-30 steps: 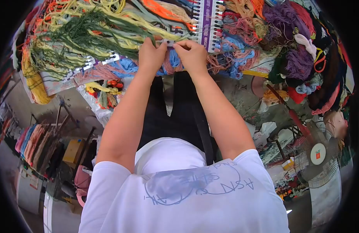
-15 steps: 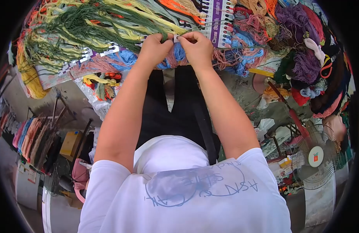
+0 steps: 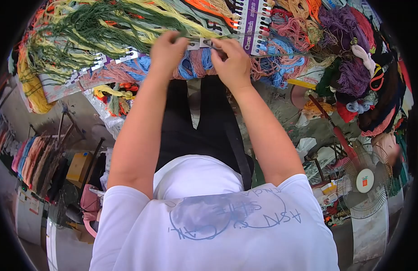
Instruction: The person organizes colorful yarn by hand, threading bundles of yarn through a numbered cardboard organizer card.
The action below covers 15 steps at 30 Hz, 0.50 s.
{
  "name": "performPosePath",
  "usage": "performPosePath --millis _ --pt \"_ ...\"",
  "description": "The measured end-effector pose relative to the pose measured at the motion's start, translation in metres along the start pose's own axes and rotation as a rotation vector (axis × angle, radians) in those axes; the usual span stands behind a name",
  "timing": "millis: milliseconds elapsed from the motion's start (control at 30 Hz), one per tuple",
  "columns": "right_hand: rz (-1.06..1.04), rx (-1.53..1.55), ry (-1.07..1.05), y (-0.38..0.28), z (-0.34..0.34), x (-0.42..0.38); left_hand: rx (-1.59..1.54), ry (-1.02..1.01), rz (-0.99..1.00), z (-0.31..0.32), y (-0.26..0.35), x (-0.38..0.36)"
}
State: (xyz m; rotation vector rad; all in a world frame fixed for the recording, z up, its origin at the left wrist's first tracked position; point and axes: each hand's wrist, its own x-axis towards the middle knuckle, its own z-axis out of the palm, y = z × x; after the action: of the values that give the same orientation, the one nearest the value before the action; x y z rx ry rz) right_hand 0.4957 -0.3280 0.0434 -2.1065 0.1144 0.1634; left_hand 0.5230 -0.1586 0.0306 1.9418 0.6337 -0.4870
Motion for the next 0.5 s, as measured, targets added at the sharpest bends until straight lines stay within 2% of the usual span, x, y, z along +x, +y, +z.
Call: performPosePath --millis 67,133,167,200,300,367,400,433,500 --pt "-0.073 -0.319 -0.019 0.003 -0.007 0.009 -0.408 -0.054 -0.151 -0.038 0.0 0.001" --pt "-0.083 -0.404 -0.024 0.005 -0.01 0.015 -0.908 -0.021 -0.239 -0.065 0.008 -0.006" --pt "-0.123 -0.468 -0.027 0.008 -0.012 0.019 -1.116 -0.201 -0.18 -0.08 0.001 -0.003" --pt "-0.167 -0.533 -0.027 0.01 -0.013 0.022 -1.114 -0.199 -0.176 -0.082 -0.007 -0.003" --pt "-0.23 -0.554 -0.003 0.011 -0.015 0.024 -1.382 -0.502 -0.1 -0.079 0.001 -0.009" --pt "-0.301 -0.568 0.015 0.011 -0.018 0.027 -1.311 -0.546 -0.164 -0.066 0.006 -0.009" --pt "-0.384 -0.551 0.071 0.009 -0.02 0.027 -1.112 -0.474 -0.142 -0.056 0.013 -0.012" --pt "-0.466 -0.532 0.123 0.006 -0.022 0.026 -0.974 -0.521 -0.099 -0.045 0.019 -0.012" --pt "-0.466 -0.476 0.084 -0.002 -0.024 0.023 -0.631 -0.586 0.047 -0.024 0.029 -0.01"
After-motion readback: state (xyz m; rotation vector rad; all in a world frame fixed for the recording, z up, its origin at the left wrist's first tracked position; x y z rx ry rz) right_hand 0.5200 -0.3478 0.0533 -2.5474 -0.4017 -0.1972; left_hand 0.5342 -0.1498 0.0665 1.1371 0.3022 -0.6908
